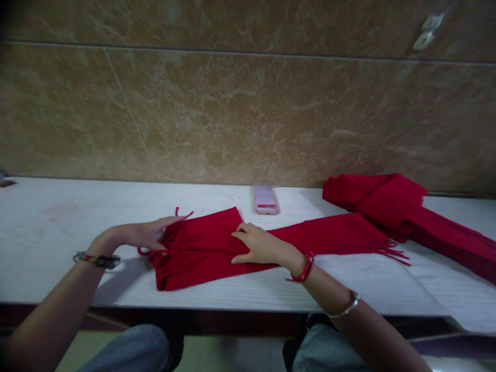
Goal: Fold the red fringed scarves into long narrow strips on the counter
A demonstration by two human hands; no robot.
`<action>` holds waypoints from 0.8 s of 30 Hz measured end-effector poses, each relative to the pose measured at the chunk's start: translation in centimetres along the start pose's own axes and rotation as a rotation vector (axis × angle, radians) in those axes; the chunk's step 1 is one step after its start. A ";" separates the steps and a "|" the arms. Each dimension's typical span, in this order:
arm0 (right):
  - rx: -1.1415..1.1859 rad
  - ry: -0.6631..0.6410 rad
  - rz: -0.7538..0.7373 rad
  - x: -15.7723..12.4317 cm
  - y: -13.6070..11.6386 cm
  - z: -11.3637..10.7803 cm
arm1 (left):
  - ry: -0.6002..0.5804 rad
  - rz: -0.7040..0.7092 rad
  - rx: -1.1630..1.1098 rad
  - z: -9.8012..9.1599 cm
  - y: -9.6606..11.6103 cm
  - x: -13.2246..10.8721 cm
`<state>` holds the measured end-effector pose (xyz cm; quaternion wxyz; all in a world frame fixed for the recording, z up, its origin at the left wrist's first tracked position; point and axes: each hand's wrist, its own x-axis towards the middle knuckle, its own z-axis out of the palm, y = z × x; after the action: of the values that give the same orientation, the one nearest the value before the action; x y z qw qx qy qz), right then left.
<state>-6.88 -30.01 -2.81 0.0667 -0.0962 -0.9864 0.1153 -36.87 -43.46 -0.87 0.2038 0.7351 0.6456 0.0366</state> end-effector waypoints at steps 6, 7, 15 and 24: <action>0.003 0.069 0.018 0.1 -0.2 0.5 | 0.181 -0.174 -0.183 -0.5 0.8 0.0; -0.001 0.078 0.032 0.2 -0.1 0.5 | 0.229 -0.186 -0.265 -0.9 0.9 -0.1; -0.042 0.064 0.202 -0.1 1.4 0.3 | 0.920 -0.723 -0.129 -5.1 -1.3 -5.0; -0.031 0.192 0.197 0.0 2.8 1.4 | 0.581 -0.821 0.381 -3.3 -5.5 -8.5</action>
<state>-6.65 -27.61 -4.86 0.1474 -0.2044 -0.9629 0.0963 -44.43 -50.32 2.02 -0.1225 0.4057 0.9049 0.0379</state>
